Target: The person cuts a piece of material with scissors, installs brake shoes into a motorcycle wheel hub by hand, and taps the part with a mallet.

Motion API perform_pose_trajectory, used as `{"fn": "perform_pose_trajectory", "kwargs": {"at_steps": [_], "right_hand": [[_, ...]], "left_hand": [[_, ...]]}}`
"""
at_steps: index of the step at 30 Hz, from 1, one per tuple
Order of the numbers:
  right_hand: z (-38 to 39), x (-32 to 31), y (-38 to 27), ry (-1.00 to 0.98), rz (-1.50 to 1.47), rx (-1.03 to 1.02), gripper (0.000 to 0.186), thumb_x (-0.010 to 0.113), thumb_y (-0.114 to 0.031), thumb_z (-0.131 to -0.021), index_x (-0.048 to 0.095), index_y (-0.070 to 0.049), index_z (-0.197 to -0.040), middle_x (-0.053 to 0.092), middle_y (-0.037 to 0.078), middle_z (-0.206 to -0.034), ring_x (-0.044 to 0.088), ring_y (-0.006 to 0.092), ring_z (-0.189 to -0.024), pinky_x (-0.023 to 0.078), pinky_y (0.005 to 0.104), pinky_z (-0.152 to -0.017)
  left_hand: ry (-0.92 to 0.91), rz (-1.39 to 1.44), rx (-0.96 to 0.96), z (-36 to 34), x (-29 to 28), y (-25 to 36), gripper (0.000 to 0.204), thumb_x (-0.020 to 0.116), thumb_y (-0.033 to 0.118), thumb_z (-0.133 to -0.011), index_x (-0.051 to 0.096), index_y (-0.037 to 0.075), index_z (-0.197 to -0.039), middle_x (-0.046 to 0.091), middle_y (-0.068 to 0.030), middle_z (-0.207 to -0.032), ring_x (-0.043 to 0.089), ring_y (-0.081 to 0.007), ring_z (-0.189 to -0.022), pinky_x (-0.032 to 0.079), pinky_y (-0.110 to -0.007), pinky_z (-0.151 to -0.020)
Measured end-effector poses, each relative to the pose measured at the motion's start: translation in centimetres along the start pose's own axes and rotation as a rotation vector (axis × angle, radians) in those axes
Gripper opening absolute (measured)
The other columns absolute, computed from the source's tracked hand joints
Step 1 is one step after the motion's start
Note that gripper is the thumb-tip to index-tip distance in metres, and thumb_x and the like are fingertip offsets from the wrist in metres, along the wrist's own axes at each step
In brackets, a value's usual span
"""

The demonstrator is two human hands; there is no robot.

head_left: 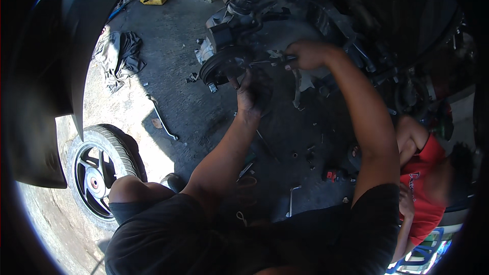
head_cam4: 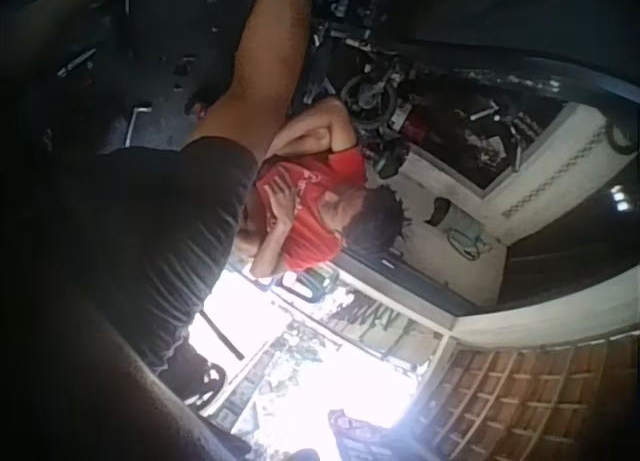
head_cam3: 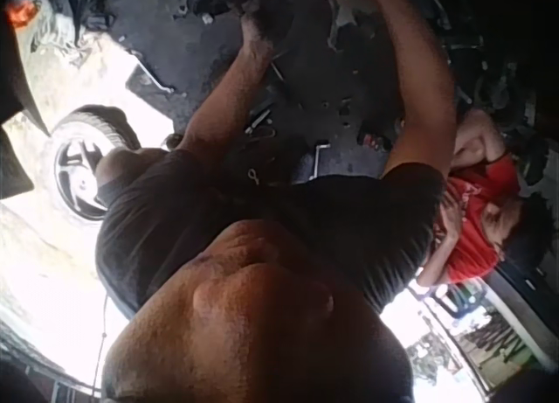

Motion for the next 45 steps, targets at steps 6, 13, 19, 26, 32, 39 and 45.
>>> {"fn": "perform_pose_trajectory", "kwargs": {"at_steps": [6, 13, 19, 26, 32, 39, 45], "right_hand": [[-0.9, -1.0, 0.3, -0.06, 0.054, 0.008, 0.043, 0.068, -0.032, -0.082, 0.063, -0.005, -0.115, 0.064, 0.019, -0.108, 0.059, 0.0344, -0.105, 0.045, 0.0409, -0.091], [-0.6, -0.5, 1.0, -0.063, 0.006, 0.067, 0.041, 0.07, -0.032, -0.081, 0.064, -0.008, -0.113, 0.065, 0.018, -0.106, 0.061, 0.0333, -0.103, 0.046, 0.0403, -0.089], [-2.2, 1.6, 1.5, -0.016, -0.037, 0.002, 0.043, 0.07, -0.035, -0.08, 0.065, -0.008, -0.113, 0.063, 0.018, -0.109, 0.059, 0.0331, -0.105, 0.046, 0.0404, -0.089], [-2.4, 0.7, 0.3, 0.046, 0.002, -0.08, 0.043, 0.07, -0.033, -0.08, 0.064, -0.008, -0.114, 0.064, 0.017, -0.108, 0.06, 0.0339, -0.103, 0.046, 0.0406, -0.089], [-1.3, -0.1, -1.7, -0.029, 0.025, -0.127, 0.046, 0.072, -0.031, -0.077, 0.062, -0.006, -0.114, 0.066, 0.018, -0.102, 0.062, 0.0334, -0.1, 0.047, 0.041, -0.086], [-1.5, 0.4, -2.2, -0.218, 0.153, -0.06, 0.038, 0.069, -0.025, -0.079, 0.063, -0.002, -0.108, 0.067, 0.019, -0.096, 0.063, 0.0345, -0.097, 0.05, 0.041, -0.081], [-3.1, -0.1, -2.2, -0.257, 0.295, -0.053, 0.033, 0.066, -0.024, -0.08, 0.065, -0.002, -0.105, 0.067, 0.019, -0.098, 0.063, 0.0347, -0.098, 0.05, 0.0417, -0.082]], "left_hand": [[-0.018, -0.388, 0.174, 0.2, 0.7, 1.1, 0.035, 0.043, 0.034, -0.09, 0.066, 0.009, -0.096, 0.061, -0.0042, -0.103, 0.054, -0.0181, -0.105, 0.015, -0.075, -0.098], [-0.076, -0.17, 0.054, -0.2, 0.1, -0.2, 0.035, 0.043, 0.035, -0.089, 0.063, 0.01, -0.102, 0.059, -0.0034, -0.107, 0.052, -0.0178, -0.109, 0.015, -0.074, -0.101], [-0.1, 0.064, -0.06, -0.1, 0.7, 0.0, 0.037, 0.04, 0.041, -0.091, 0.06, 0.013, -0.104, 0.057, -0.0016, -0.108, 0.05, -0.0179, -0.112, 0.015, -0.071, -0.103], [-0.009, -2.011, 0.738, 0.3, 1.8, -0.3, 0.031, 0.044, 0.04, -0.09, 0.059, 0.014, -0.1, 0.055, -0.0006, -0.102, 0.049, -0.0166, -0.105, 0.022, -0.062, -0.098], [0.016, -2.107, 0.801, 0.4, 1.7, -0.8, 0.026, 0.051, 0.039, -0.089, 0.059, 0.015, -0.097, 0.054, 0.0013, -0.092, 0.05, -0.0147, -0.091, 0.033, -0.047, -0.09], [0.02, -2.138, 0.441, 0.4, 1.3, -0.5, 0.037, 0.048, 0.052, -0.09, 0.058, 0.017, -0.098, 0.053, 0.0025, -0.091, 0.049, -0.0149, -0.089, 0.042, -0.037, -0.086], [0.145, -2.108, 0.709, 1.1, 2.8, 1.0, 0.034, 0.057, 0.049, -0.087, 0.059, 0.015, -0.089, 0.051, 0.0038, -0.082, 0.049, -0.0153, -0.082, 0.042, -0.036, -0.077]]}}
Point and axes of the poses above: each hand's wrist, its own z-axis away from the middle knuckle, its own x-axis out of the palm, y = z × x, the point moved 6 cm from there along -z, towards the middle knuckle
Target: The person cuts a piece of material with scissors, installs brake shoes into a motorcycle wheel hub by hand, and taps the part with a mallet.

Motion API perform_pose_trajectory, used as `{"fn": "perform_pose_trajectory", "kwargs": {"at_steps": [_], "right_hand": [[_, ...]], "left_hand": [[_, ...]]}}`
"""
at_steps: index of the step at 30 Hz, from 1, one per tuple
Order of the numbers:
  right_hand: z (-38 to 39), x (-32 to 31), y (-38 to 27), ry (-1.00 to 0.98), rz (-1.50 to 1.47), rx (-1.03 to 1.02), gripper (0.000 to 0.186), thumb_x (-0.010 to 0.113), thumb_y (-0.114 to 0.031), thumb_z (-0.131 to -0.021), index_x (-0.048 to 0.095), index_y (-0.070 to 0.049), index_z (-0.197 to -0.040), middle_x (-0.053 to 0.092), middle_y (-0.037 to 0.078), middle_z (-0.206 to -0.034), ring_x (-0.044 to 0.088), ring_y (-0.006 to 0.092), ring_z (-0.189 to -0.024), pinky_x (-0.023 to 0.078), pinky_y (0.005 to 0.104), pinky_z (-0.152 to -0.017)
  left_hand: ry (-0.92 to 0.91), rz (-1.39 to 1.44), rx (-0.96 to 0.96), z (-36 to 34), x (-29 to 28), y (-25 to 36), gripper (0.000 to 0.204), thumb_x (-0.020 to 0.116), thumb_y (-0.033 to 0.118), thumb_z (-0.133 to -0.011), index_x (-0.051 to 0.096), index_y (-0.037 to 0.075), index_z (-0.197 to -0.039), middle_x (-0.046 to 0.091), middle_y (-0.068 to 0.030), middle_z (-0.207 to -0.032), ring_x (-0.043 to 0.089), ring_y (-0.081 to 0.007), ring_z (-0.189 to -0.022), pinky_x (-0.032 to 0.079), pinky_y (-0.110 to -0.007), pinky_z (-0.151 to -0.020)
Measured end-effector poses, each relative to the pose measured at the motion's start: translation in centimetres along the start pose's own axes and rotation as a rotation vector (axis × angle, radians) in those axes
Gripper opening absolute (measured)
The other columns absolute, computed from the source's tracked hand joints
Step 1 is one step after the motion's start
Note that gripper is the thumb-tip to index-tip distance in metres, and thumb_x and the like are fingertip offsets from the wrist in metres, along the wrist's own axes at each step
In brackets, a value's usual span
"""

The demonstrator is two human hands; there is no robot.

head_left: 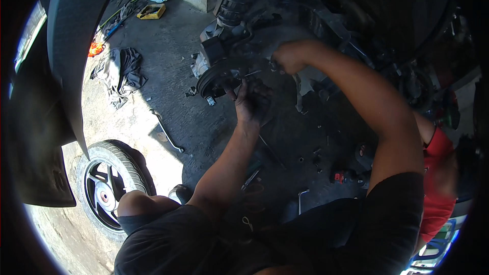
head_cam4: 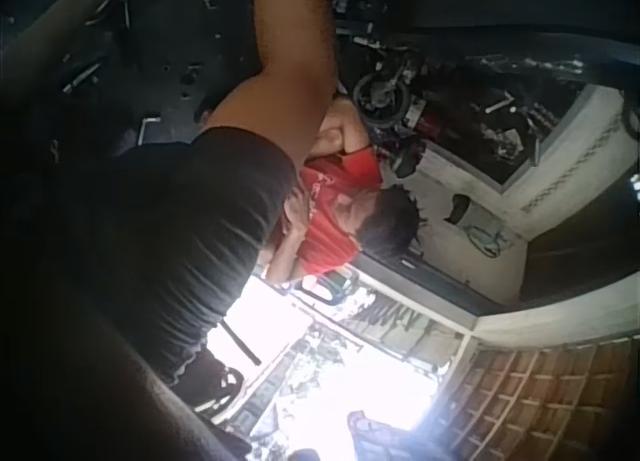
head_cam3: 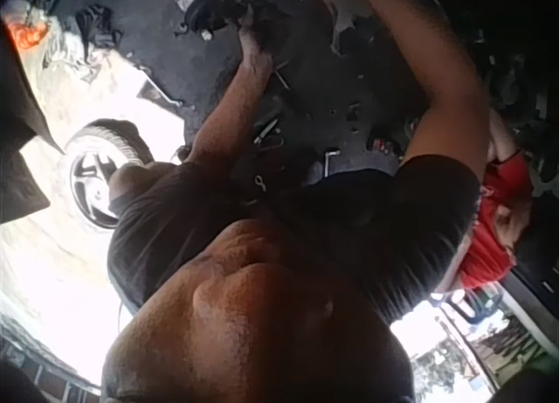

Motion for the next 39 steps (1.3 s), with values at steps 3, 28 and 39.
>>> {"fn": "perform_pose_trajectory", "kwargs": {"at_steps": [3, 28, 39], "right_hand": [[-0.1, -0.4, 0.0, 0.027, -0.042, -0.039, 0.036, 0.068, -0.026, -0.08, 0.065, -0.002, -0.106, 0.067, 0.019, -0.098, 0.063, 0.0343, -0.098, 0.05, 0.0416, -0.083], [0.9, -1.8, -1.0, 0.055, -0.008, 0.01, 0.029, 0.073, -0.02, -0.073, 0.069, -0.004, -0.097, 0.068, 0.018, -0.094, 0.065, 0.0337, -0.093, 0.051, 0.0425, -0.079], [-1.0, 0.0, 0.7, 0.118, 0.117, -0.102, 0.027, 0.063, -0.009, -0.074, 0.069, -0.006, -0.1, 0.069, 0.016, -0.098, 0.066, 0.0318, -0.094, 0.052, 0.0424, -0.08]], "left_hand": [[-0.066, 0.107, -0.049, -0.2, -0.3, 0.3, 0.035, 0.059, 0.049, -0.085, 0.061, 0.014, -0.092, 0.053, 0.0032, -0.084, 0.05, -0.0155, -0.082, 0.043, -0.036, -0.078], [0.055, 0.025, 0.005, 1.1, 3.0, -0.3, 0.016, 0.07, 0.028, -0.085, 0.06, 0.017, -0.082, 0.054, 0.0051, -0.075, 0.052, -0.0085, -0.071, 0.042, -0.031, -0.075], [-0.027, -0.034, -0.075, 0.4, 0.0, -0.3, 0.024, 0.053, 0.037, -0.095, 0.057, 0.017, -0.083, 0.051, 0.0041, -0.074, 0.05, -0.0128, -0.073, 0.043, -0.029, -0.076]]}}
Point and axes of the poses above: each hand's wrist, its own z-axis away from the middle knuckle, its own x-axis out of the palm, y = z × x, the point moved 6 cm from there along -z, towards the middle knuckle
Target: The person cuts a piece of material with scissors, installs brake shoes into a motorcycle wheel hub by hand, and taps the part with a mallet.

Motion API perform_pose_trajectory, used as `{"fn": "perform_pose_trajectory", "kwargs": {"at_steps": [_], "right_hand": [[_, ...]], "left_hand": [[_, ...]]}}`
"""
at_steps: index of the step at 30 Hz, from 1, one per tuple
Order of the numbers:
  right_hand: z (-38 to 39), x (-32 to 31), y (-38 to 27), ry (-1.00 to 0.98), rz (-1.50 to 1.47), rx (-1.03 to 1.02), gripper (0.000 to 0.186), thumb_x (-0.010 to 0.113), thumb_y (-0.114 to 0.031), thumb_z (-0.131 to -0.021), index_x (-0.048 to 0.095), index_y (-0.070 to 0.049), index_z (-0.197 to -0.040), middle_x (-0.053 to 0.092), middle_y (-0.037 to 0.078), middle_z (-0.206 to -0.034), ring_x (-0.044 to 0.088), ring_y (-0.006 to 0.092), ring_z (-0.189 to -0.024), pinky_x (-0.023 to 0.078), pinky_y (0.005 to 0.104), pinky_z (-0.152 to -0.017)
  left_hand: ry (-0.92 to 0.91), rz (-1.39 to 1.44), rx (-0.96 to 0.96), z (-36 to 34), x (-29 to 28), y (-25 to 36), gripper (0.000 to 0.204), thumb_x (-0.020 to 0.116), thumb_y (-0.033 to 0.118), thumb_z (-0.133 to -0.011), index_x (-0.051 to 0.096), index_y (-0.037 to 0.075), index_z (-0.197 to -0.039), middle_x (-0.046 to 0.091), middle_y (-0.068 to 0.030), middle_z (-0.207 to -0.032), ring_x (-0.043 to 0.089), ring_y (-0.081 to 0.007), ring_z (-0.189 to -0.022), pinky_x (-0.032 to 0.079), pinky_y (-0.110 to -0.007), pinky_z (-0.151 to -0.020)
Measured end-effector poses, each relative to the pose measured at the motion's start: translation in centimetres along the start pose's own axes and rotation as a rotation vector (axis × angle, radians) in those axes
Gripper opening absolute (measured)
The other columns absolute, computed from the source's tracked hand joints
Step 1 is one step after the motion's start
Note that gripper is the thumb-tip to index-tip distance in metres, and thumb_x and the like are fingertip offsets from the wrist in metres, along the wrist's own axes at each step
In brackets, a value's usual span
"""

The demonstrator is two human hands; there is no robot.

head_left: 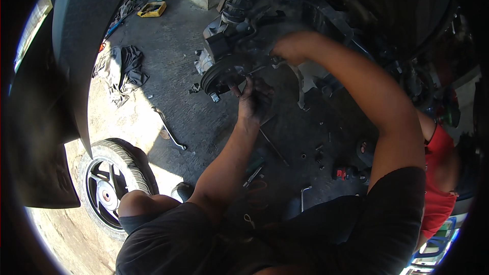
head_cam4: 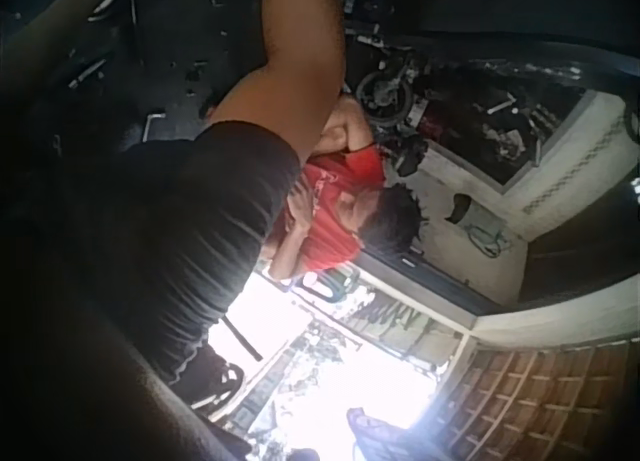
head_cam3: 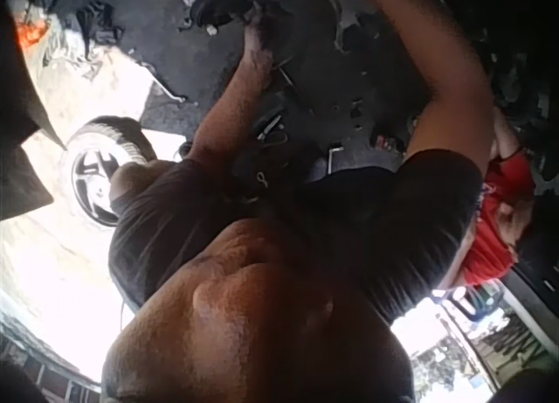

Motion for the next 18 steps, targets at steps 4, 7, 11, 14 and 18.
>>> {"fn": "perform_pose_trajectory", "kwargs": {"at_steps": [4, 7, 11, 14, 18], "right_hand": [[-0.5, -0.3, -0.5, -0.066, 0.04, 0.048, 0.031, 0.061, -0.009, -0.078, 0.066, -0.007, -0.108, 0.066, 0.016, -0.107, 0.063, 0.0319, -0.102, 0.05, 0.042, -0.085], [0.7, -0.6, -1.1, -0.162, -0.039, 0.037, 0.052, 0.057, -0.006, -0.076, 0.055, -0.011, -0.128, 0.063, 0.015, -0.116, 0.059, 0.0327, -0.108, 0.048, 0.0404, -0.089], [1.9, -0.9, -1.4, -0.168, -0.105, 0.041, 0.055, 0.059, -0.007, -0.075, 0.053, -0.011, -0.129, 0.063, 0.016, -0.116, 0.059, 0.0329, -0.108, 0.048, 0.0401, -0.089], [2.1, -1.4, -1.4, -0.143, -0.161, 0.022, 0.056, 0.064, -0.01, -0.075, 0.053, -0.011, -0.129, 0.063, 0.016, -0.116, 0.06, 0.0323, -0.108, 0.048, 0.0399, -0.089], [1.7, -1.4, -1.9, -0.189, -0.147, 0.091, 0.055, 0.069, -0.017, -0.076, 0.054, -0.01, -0.128, 0.064, 0.016, -0.113, 0.06, 0.0319, -0.108, 0.048, 0.0401, -0.088]], "left_hand": [[0.024, 0.003, -0.023, -0.3, -1.2, 0.3, 0.025, 0.052, 0.039, -0.095, 0.057, 0.018, -0.084, 0.05, 0.0041, -0.073, 0.05, -0.012, -0.072, 0.043, -0.029, -0.075], [0.084, 0.058, -0.019, -0.1, -1.3, 0.2, 0.025, 0.052, 0.04, -0.095, 0.056, 0.018, -0.084, 0.05, 0.0039, -0.072, 0.05, -0.0117, -0.069, 0.044, -0.029, -0.072], [0.2, -0.03, -0.04, 0.1, -2.0, 0.6, 0.024, 0.051, 0.04, -0.095, 0.056, 0.019, -0.085, 0.05, 0.0049, -0.073, 0.051, -0.0115, -0.069, 0.044, -0.028, -0.07], [0.253, -0.058, -0.043, 0.3, -2.9, 0.7, 0.023, 0.051, 0.04, -0.096, 0.057, 0.02, -0.087, 0.051, 0.0059, -0.073, 0.052, -0.0116, -0.07, 0.044, -0.028, -0.069], [0.07, -0.136, -0.055, 0.2, -2.0, 1.0, 0.02, 0.049, 0.039, -0.097, 0.057, 0.021, -0.09, 0.053, 0.0063, -0.079, 0.053, -0.0115, -0.076, 0.044, -0.028, -0.074]]}}
Point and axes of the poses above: each hand's wrist, its own z-axis away from the middle knuckle, its own x-axis out of the palm, y = z × x, the point moved 6 cm from there along -z, towards the middle knuckle
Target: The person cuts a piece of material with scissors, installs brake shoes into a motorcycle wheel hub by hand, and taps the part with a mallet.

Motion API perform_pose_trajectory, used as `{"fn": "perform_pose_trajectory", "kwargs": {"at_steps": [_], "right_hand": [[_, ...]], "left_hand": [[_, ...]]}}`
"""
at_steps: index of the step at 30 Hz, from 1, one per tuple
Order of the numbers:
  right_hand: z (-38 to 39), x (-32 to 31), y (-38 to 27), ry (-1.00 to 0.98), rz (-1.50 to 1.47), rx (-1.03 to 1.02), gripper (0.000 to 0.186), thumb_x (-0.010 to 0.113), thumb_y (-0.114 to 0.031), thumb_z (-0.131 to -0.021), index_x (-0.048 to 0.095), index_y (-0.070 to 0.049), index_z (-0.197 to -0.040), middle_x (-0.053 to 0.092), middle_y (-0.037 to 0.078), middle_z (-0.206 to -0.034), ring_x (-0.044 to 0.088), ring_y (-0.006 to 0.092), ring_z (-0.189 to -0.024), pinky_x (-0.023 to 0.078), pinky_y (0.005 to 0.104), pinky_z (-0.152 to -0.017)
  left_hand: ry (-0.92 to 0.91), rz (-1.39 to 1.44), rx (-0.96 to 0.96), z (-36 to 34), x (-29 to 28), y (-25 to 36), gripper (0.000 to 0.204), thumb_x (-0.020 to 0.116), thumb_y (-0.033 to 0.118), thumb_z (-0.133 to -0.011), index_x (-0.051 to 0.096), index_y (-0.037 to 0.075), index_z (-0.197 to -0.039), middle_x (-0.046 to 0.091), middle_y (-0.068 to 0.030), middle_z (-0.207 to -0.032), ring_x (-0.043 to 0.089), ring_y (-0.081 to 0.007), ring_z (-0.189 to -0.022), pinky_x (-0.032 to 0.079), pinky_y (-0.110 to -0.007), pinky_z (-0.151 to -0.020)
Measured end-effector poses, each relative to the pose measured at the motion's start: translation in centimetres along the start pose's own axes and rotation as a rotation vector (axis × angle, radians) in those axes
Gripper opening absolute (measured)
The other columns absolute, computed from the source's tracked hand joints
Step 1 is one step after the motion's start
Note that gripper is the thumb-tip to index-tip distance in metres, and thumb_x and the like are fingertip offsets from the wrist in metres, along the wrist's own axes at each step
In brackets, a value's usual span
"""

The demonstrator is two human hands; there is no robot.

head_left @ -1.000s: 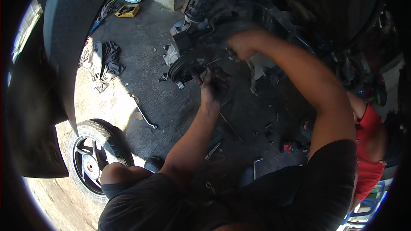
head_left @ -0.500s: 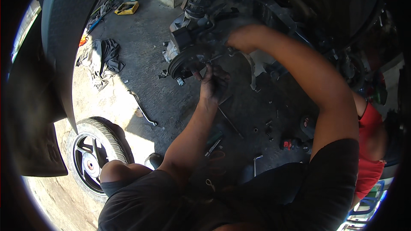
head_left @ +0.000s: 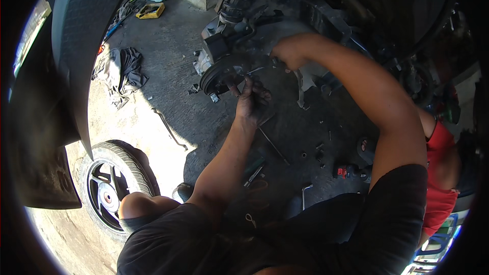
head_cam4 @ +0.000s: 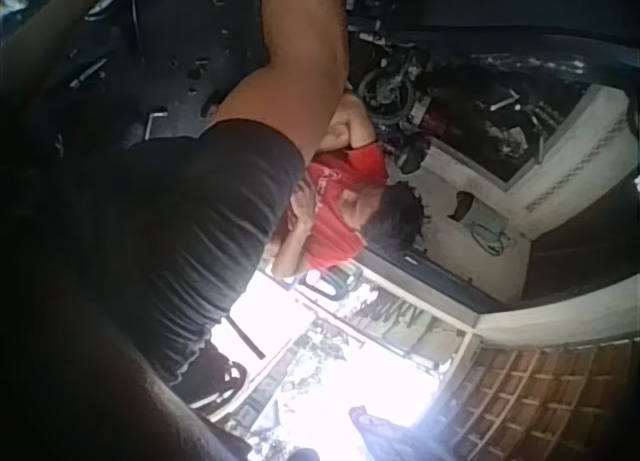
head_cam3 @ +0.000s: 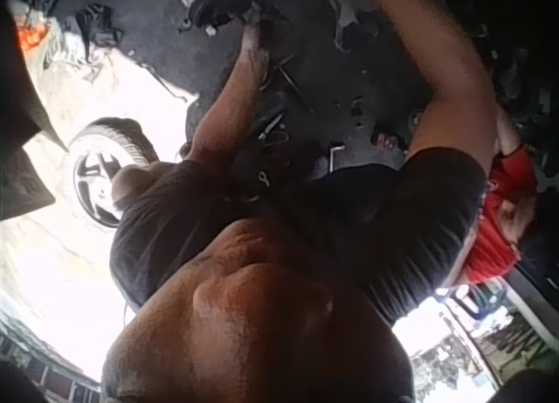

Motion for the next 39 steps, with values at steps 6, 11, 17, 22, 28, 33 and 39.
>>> {"fn": "perform_pose_trajectory", "kwargs": {"at_steps": [6, 11, 17, 22, 28, 33, 39], "right_hand": [[2.2, 1.0, -0.1, 0.087, -0.114, 0.088, 0.047, 0.066, -0.026, -0.083, 0.056, -0.005, -0.124, 0.064, 0.018, -0.111, 0.059, 0.0337, -0.108, 0.047, 0.042, -0.09], [6.7, 6.2, 2.5, 0.196, -0.448, 0.258, 0.047, 0.06, -0.031, -0.089, 0.054, -0.001, -0.125, 0.061, 0.022, -0.115, 0.056, 0.036, -0.112, 0.043, 0.043, -0.094], [7.0, 16.5, -4.2, 0.096, -0.819, 0.207, 0.051, 0.063, -0.031, -0.088, 0.052, 0.002, -0.125, 0.062, 0.024, -0.113, 0.06, 0.0335, -0.107, 0.046, 0.0388, -0.091], [5.3, 34.5, -5.9, -0.046, -0.943, 0.277, 0.05, 0.062, -0.023, -0.086, 0.05, -0.004, -0.131, 0.06, 0.019, -0.12, 0.06, 0.0293, -0.109, 0.047, 0.0365, -0.089], [2.6, 40.2, -8.6, -0.148, -0.847, 0.153, 0.054, 0.061, -0.033, -0.087, 0.049, -0.004, -0.131, 0.057, 0.023, -0.124, 0.053, 0.039, -0.116, 0.042, 0.0439, -0.099], [-1.2, 47.2, -8.1, -0.19, -0.662, 0.171, 0.06, 0.062, -0.04, -0.086, 0.048, -0.003, -0.13, 0.058, 0.023, -0.121, 0.055, 0.0391, -0.113, 0.044, 0.0448, -0.097], [-0.9, 45.9, -7.8, 0.08, -0.917, 0.099, 0.056, 0.064, -0.027, -0.085, 0.047, -0.004, -0.133, 0.058, 0.023, -0.122, 0.054, 0.037, -0.116, 0.043, 0.042, -0.099]], "left_hand": [[0.182, 0.027, 0.053, -0.2, 0.0, 0.2, 0.022, 0.073, 0.032, -0.082, 0.058, 0.017, -0.086, 0.05, 0.0024, -0.068, 0.049, -0.0136, -0.064, 0.042, -0.031, -0.065], [0.12, 0.03, 0.078, -0.2, 1.2, -0.2, 0.022, 0.072, 0.032, -0.083, 0.058, 0.016, -0.088, 0.048, 0.0026, -0.068, 0.049, -0.0139, -0.067, 0.041, -0.03, -0.067], [0.034, 0.106, 0.16, 1.0, 2.7, 1.0, 0.025, 0.071, 0.032, -0.084, 0.058, 0.015, -0.097, 0.055, 0.0018, -0.083, 0.053, -0.0154, -0.079, 0.043, -0.031, -0.073], [0.015, 0.176, 0.11, 0.6, 4.9, -1.4, 0.023, 0.066, 0.027, -0.088, 0.056, 0.013, -0.103, 0.058, -0.0028, -0.099, 0.056, -0.0178, -0.092, 0.046, -0.032, -0.081], [0.064, 0.214, 0.06, 0.0, -0.1, -0.2, 0.024, 0.069, 0.028, -0.085, 0.06, 0.011, -0.099, 0.06, 0.0011, -0.089, 0.059, -0.0127, -0.085, 0.049, -0.029, -0.08], [0.223, 0.063, 0.197, 0.2, -0.1, -0.2, 0.019, 0.063, 0.027, -0.087, 0.059, 0.012, -0.098, 0.06, 0.0008, -0.088, 0.06, -0.0118, -0.085, 0.049, -0.027, -0.079], [0.157, -0.013, 0.533, -2.1, 2.5, -0.1, 0.021, 0.056, 0.023, -0.092, 0.054, 0.013, -0.11, 0.055, -0.0007, -0.107, 0.054, -0.0136, -0.099, 0.047, -0.033, -0.085]]}}
Point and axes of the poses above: each hand's wrist, its own z-axis away from the middle knuckle, its own x-axis out of the palm, y = z × x, the point moved 6 cm from there along -z, towards the middle knuckle
